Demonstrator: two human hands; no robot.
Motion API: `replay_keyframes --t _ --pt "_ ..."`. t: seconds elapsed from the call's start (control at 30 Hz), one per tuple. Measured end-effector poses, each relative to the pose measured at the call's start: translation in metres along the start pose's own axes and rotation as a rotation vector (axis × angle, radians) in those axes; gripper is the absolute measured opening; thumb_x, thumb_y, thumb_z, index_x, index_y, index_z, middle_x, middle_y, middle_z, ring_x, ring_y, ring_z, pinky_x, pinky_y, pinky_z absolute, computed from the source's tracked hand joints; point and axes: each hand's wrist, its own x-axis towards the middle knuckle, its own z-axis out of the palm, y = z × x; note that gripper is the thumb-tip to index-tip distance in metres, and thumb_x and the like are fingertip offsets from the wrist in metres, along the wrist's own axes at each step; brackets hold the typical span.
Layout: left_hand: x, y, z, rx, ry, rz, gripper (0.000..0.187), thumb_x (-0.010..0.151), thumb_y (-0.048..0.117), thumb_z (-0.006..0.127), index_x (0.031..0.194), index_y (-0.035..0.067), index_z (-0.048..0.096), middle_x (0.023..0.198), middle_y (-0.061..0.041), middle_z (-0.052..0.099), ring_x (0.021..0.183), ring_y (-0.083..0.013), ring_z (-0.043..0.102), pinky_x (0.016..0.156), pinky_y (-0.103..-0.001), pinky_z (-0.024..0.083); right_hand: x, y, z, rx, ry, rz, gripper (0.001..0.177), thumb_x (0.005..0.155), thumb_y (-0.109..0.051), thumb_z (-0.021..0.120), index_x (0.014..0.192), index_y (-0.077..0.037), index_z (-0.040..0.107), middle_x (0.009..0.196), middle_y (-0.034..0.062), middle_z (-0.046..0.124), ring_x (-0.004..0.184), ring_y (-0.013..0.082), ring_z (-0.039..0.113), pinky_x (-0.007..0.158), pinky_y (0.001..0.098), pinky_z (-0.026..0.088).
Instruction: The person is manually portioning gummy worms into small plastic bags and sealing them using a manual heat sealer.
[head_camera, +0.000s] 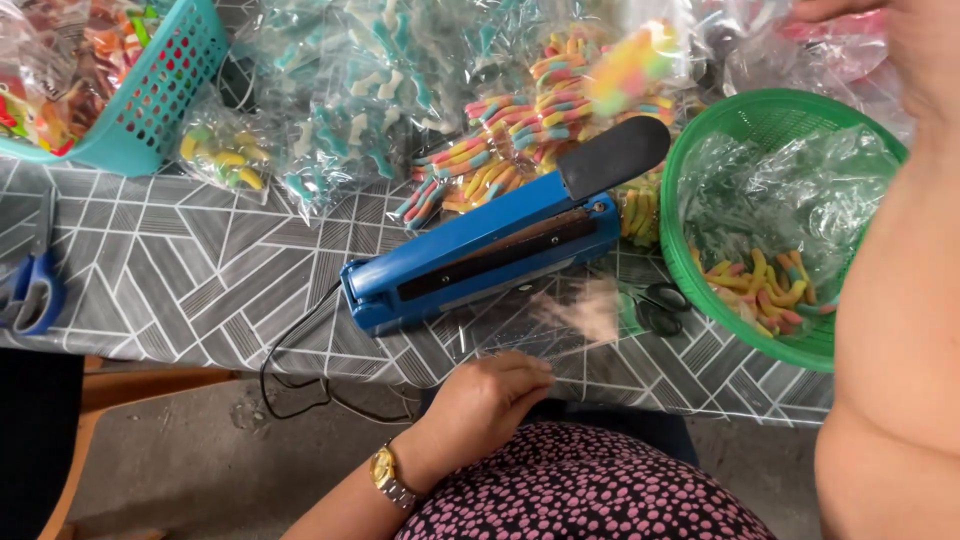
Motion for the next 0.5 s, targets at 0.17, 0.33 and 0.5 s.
replay_keyframes --t 0.17,0.33,0.5 --pt "-0.009 -0.024 0.012 0.161 -0.032 0.019 0.025 0.097 0.006 0.067 0.120 0.000 0.071 0.130 -0.016 0.070 0.109 -0.0343 0.071 0.088 -0.047 0.058 -0.022 -0.091 0.042 -0.052 0.184 -0.188 0.041 0.127 -0.009 0.068 0.087 -0.005 0.061 0.084 0.0088 0.067 0.071 0.0139 0.063 0.064 0.0322 0.051" --pt "-0.007 -0.039 0.017 0.285 0.009 0.110 0.024 0.098 0.004 0.063 0.119 -0.002 0.071 0.126 -0.020 0.070 0.118 -0.0379 0.066 0.097 -0.048 0.056 -0.142 -0.164 0.037 0.010 0.086 -0.286 0.024 0.118 0.004 0.071 0.140 0.006 0.064 0.101 0.0169 0.069 0.083 0.0229 0.065 0.079 0.0349 0.052" --pt "-0.009 -0.053 0.025 0.474 -0.003 0.142 0.035 0.089 -0.004 0.057 0.121 0.001 0.069 0.130 -0.019 0.067 0.122 -0.0397 0.062 0.100 -0.047 0.053 -0.191 -0.140 0.076 -0.047 -0.117 -0.313 0.015 0.098 -0.008 0.076 0.111 -0.002 0.079 0.095 0.0074 0.078 0.075 0.0146 0.070 0.069 0.0276 0.057"
